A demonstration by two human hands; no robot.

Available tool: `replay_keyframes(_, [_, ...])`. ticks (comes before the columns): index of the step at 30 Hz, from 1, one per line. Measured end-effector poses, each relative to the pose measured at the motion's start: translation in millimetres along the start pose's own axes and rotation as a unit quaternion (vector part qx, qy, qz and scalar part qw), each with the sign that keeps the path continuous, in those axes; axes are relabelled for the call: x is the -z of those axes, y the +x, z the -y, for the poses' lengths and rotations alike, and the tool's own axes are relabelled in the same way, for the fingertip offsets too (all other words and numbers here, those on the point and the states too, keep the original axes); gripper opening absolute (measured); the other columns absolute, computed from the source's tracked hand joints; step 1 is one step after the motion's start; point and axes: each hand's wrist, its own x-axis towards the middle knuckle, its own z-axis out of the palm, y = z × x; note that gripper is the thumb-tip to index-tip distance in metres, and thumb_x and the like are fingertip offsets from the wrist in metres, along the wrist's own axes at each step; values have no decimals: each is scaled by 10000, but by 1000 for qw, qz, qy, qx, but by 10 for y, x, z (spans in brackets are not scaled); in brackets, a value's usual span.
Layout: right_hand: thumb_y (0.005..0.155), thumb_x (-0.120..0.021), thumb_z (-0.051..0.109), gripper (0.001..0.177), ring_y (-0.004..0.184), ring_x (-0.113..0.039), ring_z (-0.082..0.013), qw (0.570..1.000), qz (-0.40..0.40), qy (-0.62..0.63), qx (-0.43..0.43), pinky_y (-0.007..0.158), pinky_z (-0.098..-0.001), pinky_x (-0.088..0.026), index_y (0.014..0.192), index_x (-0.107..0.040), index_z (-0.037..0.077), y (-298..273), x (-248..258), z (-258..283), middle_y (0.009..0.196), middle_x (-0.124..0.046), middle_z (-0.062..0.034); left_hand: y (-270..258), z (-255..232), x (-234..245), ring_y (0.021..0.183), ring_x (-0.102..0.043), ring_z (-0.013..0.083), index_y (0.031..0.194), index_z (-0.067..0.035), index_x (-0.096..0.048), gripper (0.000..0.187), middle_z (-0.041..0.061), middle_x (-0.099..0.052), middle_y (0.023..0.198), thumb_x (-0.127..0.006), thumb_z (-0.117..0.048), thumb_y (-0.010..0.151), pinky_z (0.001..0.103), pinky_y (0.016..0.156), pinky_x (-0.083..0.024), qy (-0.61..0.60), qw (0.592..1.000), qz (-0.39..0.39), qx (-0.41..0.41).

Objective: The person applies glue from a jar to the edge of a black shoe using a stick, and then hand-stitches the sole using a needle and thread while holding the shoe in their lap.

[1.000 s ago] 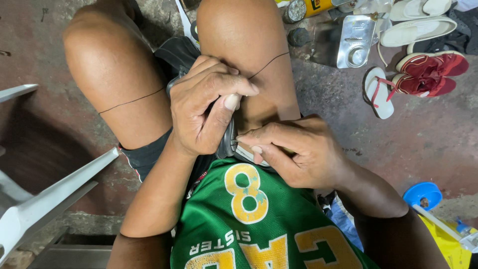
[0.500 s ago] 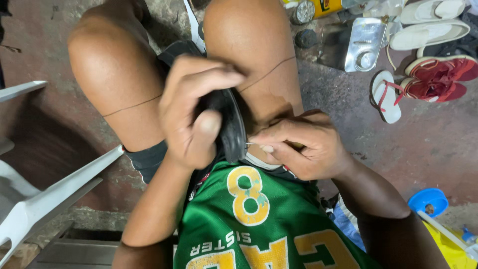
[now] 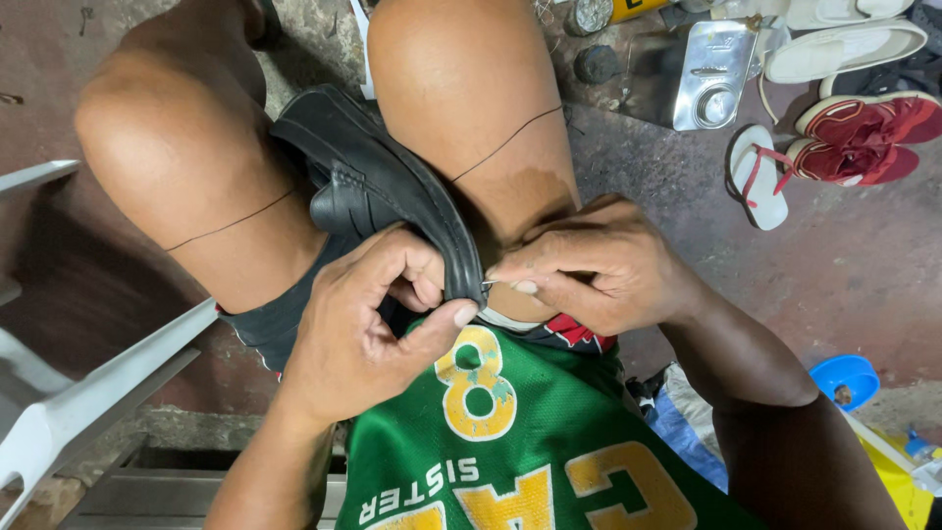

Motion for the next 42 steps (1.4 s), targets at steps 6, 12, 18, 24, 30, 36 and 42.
replay_keyframes(6, [903,-713,-27,139,644,-719,-151,999,25,-3,34,610,-297,-576,1021,-748,38,132,55,-48,792,-738,-74,117,53,83,704,-612,95,931,-45,-597,226,8,-602,819,-805,-97,861,241,649,-540,7,998,57,-2])
replay_keyframes(12, [881,-734,17,151,675,-740,-168,994,51,-78,50,607,-301,-593,1029,-755,44,170,175,18,854,-763,-94,200,4,100,695,-600,112,945,-30,-606,212,23,-588,810,-781,-134,889,257,624,-526,24,996,83,-17])
replay_keyframes(18, [880,-765,52,133,673,-740,-159,995,79,-60,-5,602,-290,-576,1012,-762,70,209,254,73,826,-757,-73,253,-1,66,654,-572,123,903,-25,-576,257,38,-556,777,-787,-171,906,268,588,-501,29,995,87,-28])
replay_keyframes(24, [884,-782,87,123,701,-755,-153,993,101,-55,-8,607,-279,-572,1002,-749,75,275,269,79,833,-763,-57,257,28,80,680,-579,129,919,-23,-564,257,37,-556,806,-771,-174,931,269,606,-498,18,994,91,-58])
replay_keyframes(30, [903,-781,87,90,711,-760,-137,994,98,-57,-3,608,-272,-571,980,-737,76,294,250,59,828,-764,-44,236,48,74,666,-573,133,909,-18,-557,267,48,-548,801,-784,-160,923,267,600,-503,20,996,78,-46])
replay_keyframes(36, [966,-697,34,130,793,-784,-152,995,95,-39,7,691,-278,-618,1089,-729,62,196,337,20,902,-773,-56,-57,122,145,786,-575,115,1032,-31,-625,308,22,-570,877,-850,-158,863,250,713,-514,40,992,-98,-63])
replay_keyframes(42, [971,-676,22,187,840,-784,-164,995,102,-5,-2,719,-285,-619,1148,-723,61,81,339,-112,948,-774,-65,-139,316,352,854,-580,65,1157,-41,-618,258,-4,-624,1014,-747,-220,1023,193,759,-480,62,977,-195,60])
